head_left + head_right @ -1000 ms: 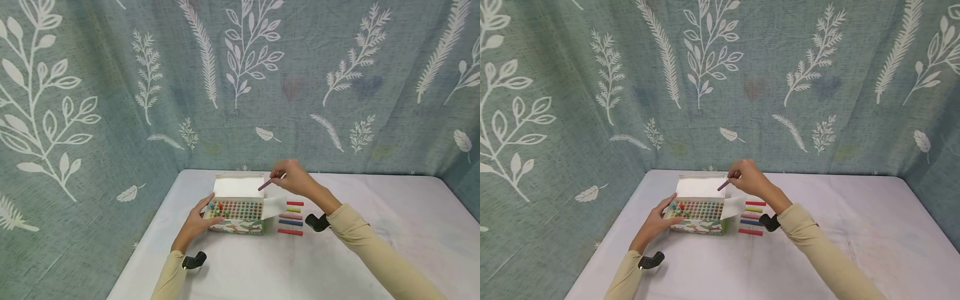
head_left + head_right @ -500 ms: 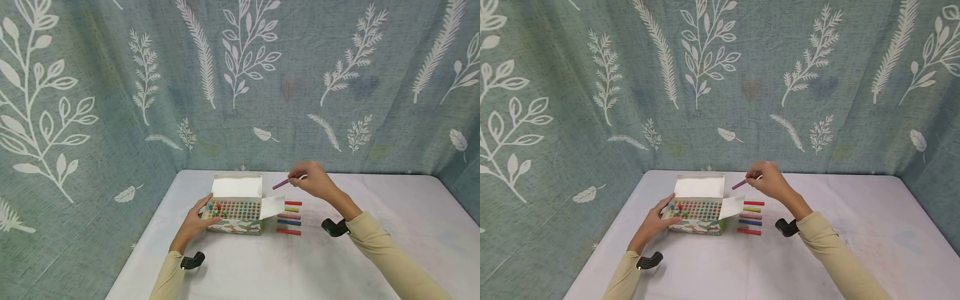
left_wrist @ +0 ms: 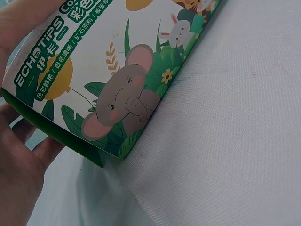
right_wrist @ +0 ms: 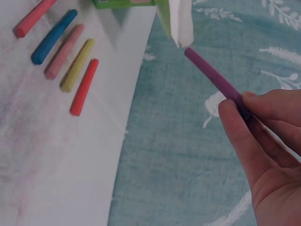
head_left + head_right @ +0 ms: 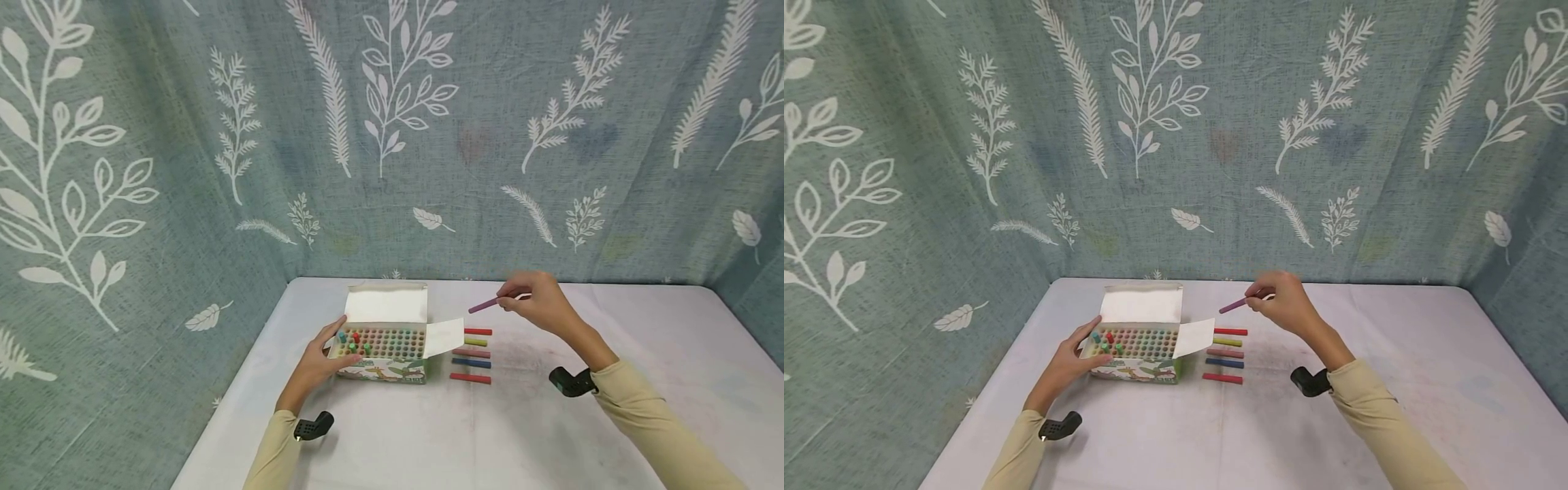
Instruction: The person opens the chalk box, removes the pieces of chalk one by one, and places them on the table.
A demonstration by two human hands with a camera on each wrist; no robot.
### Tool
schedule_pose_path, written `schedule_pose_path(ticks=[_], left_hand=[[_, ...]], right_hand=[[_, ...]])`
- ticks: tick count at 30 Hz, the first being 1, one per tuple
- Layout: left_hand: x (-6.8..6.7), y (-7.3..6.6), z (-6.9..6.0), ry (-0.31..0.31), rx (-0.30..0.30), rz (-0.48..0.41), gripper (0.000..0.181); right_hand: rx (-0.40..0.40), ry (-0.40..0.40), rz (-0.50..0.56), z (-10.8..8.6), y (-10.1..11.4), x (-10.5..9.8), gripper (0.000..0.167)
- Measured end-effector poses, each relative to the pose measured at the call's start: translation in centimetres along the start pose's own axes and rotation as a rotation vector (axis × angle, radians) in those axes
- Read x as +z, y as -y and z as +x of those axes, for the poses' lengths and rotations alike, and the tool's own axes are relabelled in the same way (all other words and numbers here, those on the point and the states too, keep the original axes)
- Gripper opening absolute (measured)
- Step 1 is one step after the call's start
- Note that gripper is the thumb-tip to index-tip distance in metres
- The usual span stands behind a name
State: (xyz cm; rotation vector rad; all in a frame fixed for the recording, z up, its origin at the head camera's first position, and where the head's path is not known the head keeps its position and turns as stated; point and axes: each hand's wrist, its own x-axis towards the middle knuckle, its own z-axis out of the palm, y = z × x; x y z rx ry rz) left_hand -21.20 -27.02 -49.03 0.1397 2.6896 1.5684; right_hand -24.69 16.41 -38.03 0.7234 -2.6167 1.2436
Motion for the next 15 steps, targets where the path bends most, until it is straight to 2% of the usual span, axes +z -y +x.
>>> schedule_pose_path(ticks=[4, 15], left_hand=[[-0.1, 0.1, 0.0, -0.002, -0.002, 0.001, 0.088], [0.0, 0.4, 0.1, -0.002, -0.005, -0.015, 0.088]], right_hand=[[0.027, -0.011, -0.004, -0.6, -1.0, -0.1, 0.006], [0.144, -0.044, 0.074, -2.5, -4.4, -0.2, 0.011]])
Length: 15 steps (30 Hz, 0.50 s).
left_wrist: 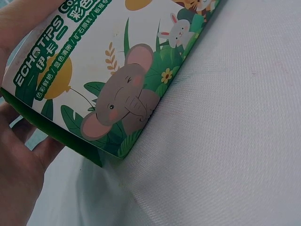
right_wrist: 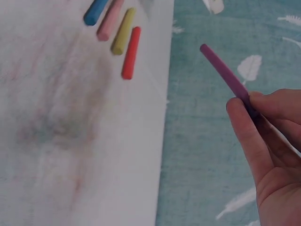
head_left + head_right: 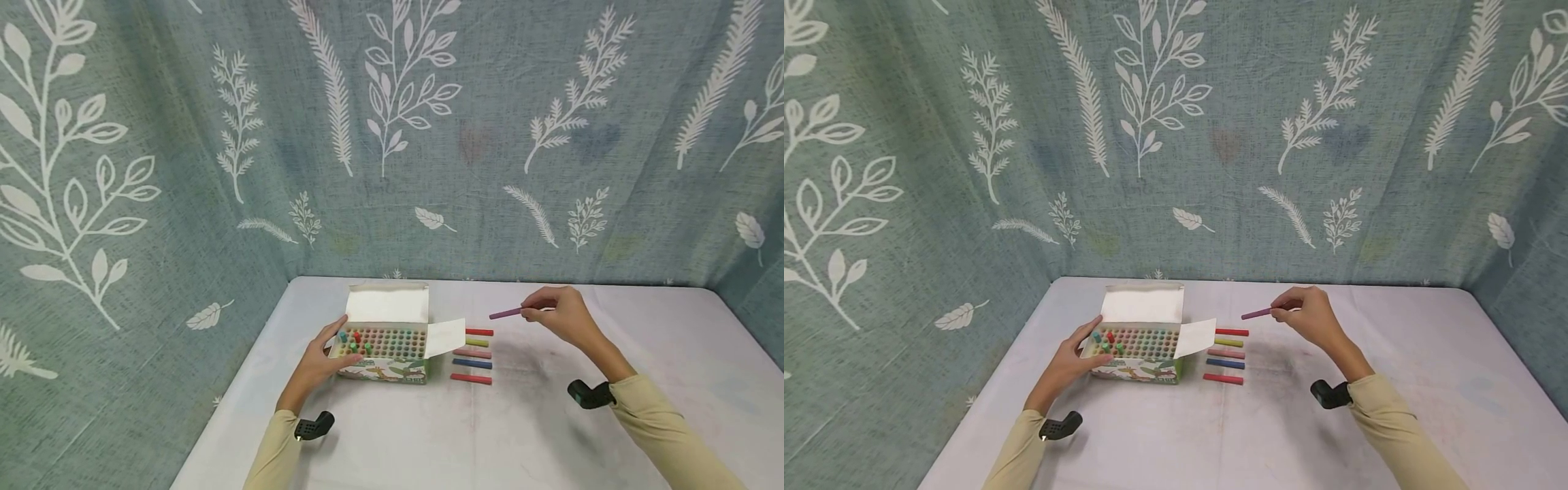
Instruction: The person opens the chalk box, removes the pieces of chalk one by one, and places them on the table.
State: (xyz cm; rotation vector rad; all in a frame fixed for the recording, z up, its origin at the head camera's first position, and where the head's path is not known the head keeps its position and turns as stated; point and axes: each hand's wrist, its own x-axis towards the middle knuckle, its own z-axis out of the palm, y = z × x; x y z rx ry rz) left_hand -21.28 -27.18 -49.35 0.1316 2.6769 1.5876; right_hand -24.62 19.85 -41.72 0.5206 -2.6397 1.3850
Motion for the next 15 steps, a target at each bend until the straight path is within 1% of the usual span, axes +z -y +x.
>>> schedule_pose_path(ticks=[4, 7, 11, 14, 15], left_hand=[[-0.1, -0.2, -0.1, 0.009, -0.006, -0.012, 0.088], [-0.3, -1.6, -0.6, 0.03, -0.023, -0.02, 0.089], [-0.3, -1.3, -0.5, 0.024, -0.013, 0.001, 0.088], [-0.2, -0.8, -0.3, 0.016, -0.008, -0.008, 0.087], [-0.2, -1.2, -0.5, 0.022, -0.016, -0.016, 0.087]], right_hand=[[0.05, -0.004, -0.004, -0.2, -1.3, 0.0, 0.012], [0.066, -0.009, 0.012, -0.5, -2.2, 0.1, 0.015], [0.094, -0.014, 0.048, -0.8, -3.7, 0.4, 0.017], [0.142, -0.017, 0.049, -0.9, -4.9, 0.7, 0.018], [0.157, -0.018, 0.043, -0.9, -5.2, 0.8, 0.018]])
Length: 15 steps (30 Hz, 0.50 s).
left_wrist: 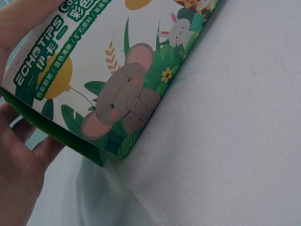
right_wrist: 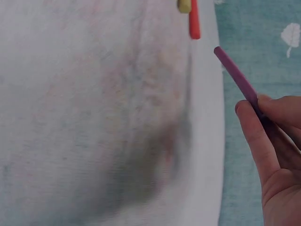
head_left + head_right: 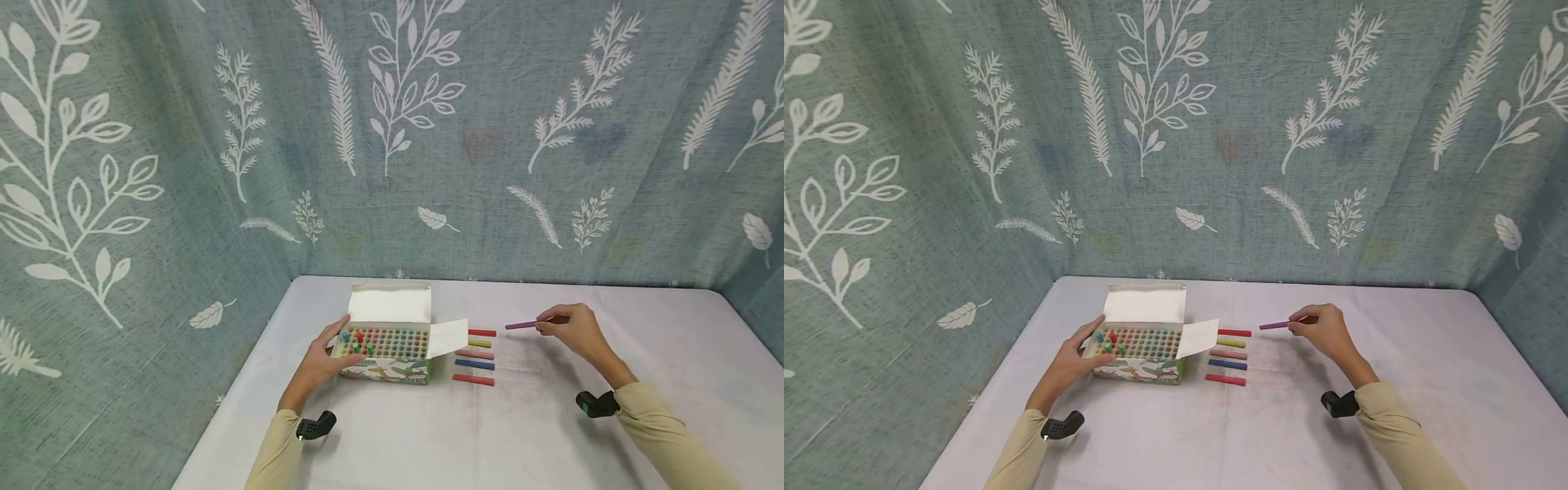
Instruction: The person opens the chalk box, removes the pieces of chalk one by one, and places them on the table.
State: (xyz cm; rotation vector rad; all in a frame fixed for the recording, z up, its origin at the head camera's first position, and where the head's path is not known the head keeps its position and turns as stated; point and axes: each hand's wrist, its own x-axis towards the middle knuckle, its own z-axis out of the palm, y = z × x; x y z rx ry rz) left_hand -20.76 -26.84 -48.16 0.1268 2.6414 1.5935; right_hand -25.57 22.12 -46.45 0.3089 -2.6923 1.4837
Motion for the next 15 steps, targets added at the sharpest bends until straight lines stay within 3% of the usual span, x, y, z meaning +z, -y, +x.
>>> schedule_pose_path(ticks=[4, 7, 9, 15], left_hand=[[-0.2, -2.1, -0.8, 0.026, -0.022, -0.023, 0.087], [-0.2, -2.5, -0.9, 0.037, -0.023, -0.02, 0.086], [-0.1, -2.3, -0.9, 0.039, -0.02, -0.021, 0.087], [0.1, 0.4, 0.2, 0.008, -0.017, -0.031, 0.087]], right_hand=[[0.027, -0.006, -0.053, 0.1, -1.0, 0.4, 0.017], [0.02, -0.006, -0.105, 0.1, -1.7, 0.6, 0.013], [0.005, -0.001, -0.133, 0.1, -2.0, 0.8, 0.01], [-0.065, 0.008, -0.213, 0.3, -2.5, 1.3, 0.008]])
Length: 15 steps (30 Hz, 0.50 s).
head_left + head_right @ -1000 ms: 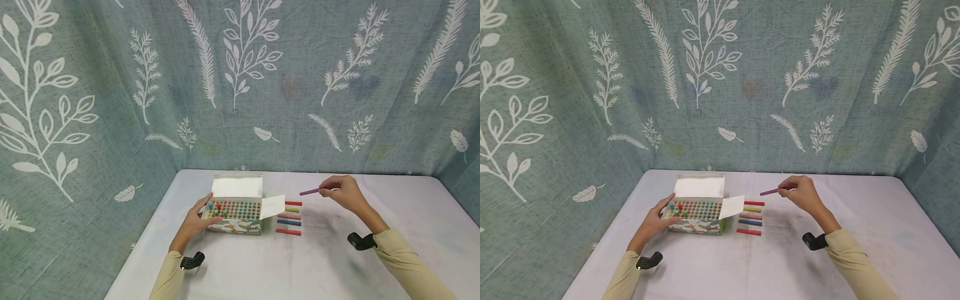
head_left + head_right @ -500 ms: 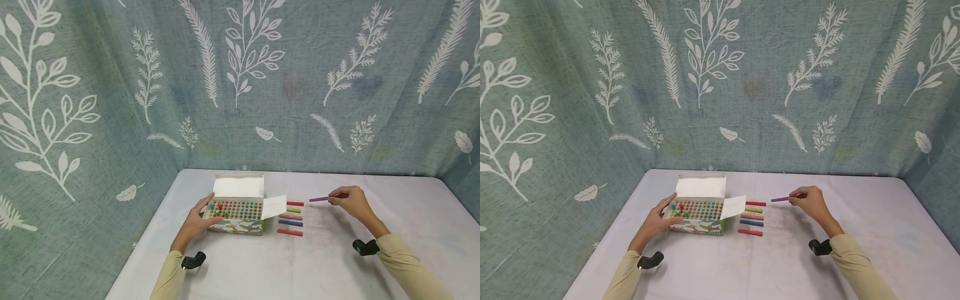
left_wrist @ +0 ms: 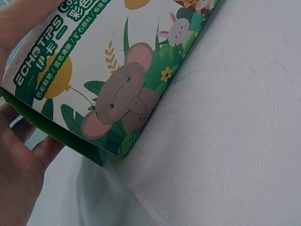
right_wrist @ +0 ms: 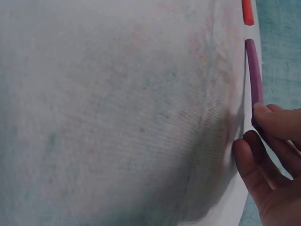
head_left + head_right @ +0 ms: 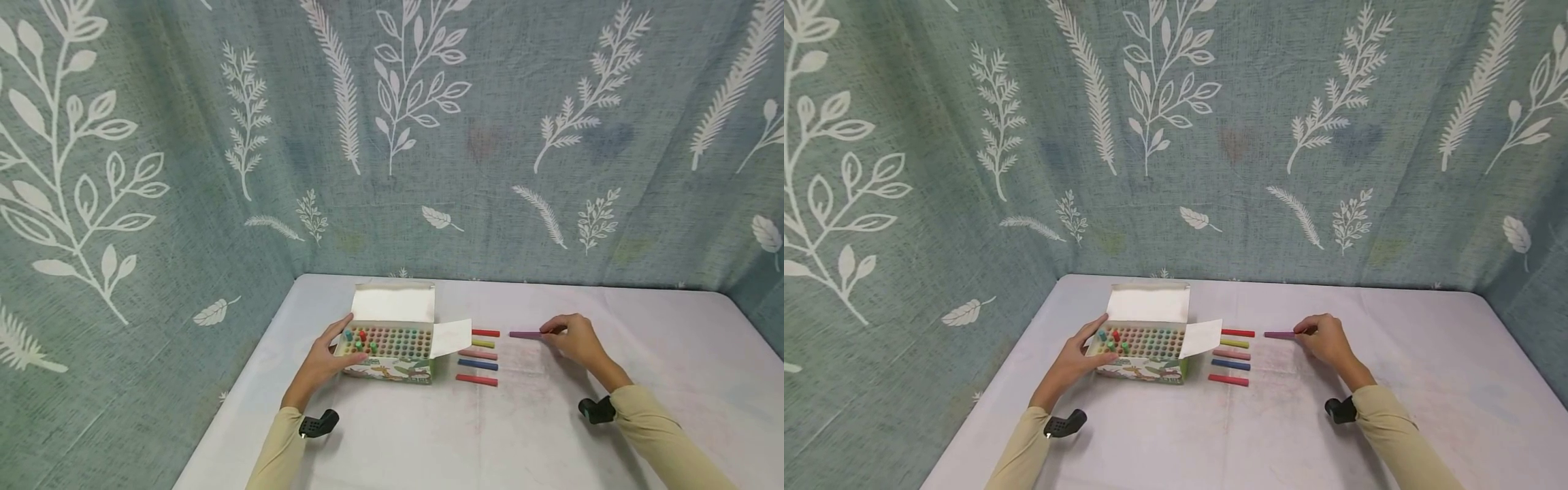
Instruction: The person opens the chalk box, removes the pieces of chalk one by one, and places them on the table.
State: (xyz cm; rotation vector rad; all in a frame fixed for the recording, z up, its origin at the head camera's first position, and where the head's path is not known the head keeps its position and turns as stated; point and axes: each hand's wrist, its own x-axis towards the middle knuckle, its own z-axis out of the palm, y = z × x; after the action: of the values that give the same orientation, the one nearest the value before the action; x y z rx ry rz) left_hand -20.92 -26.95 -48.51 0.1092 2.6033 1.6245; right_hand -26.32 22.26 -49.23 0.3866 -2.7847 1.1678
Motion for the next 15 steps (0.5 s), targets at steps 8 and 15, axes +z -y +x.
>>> schedule_pose_path(ticks=[8, 15], left_hand=[[0.2, 0.6, 0.3, -0.024, 0.016, 0.023, 0.088], [0.2, 0.6, 0.1, -0.033, 0.007, 0.035, 0.089]], right_hand=[[0.013, 0.046, -0.035, 0.1, 0.1, 0.1, 0.008], [-0.056, 0.036, -0.056, 0.9, 1.8, -0.5, 0.009]])
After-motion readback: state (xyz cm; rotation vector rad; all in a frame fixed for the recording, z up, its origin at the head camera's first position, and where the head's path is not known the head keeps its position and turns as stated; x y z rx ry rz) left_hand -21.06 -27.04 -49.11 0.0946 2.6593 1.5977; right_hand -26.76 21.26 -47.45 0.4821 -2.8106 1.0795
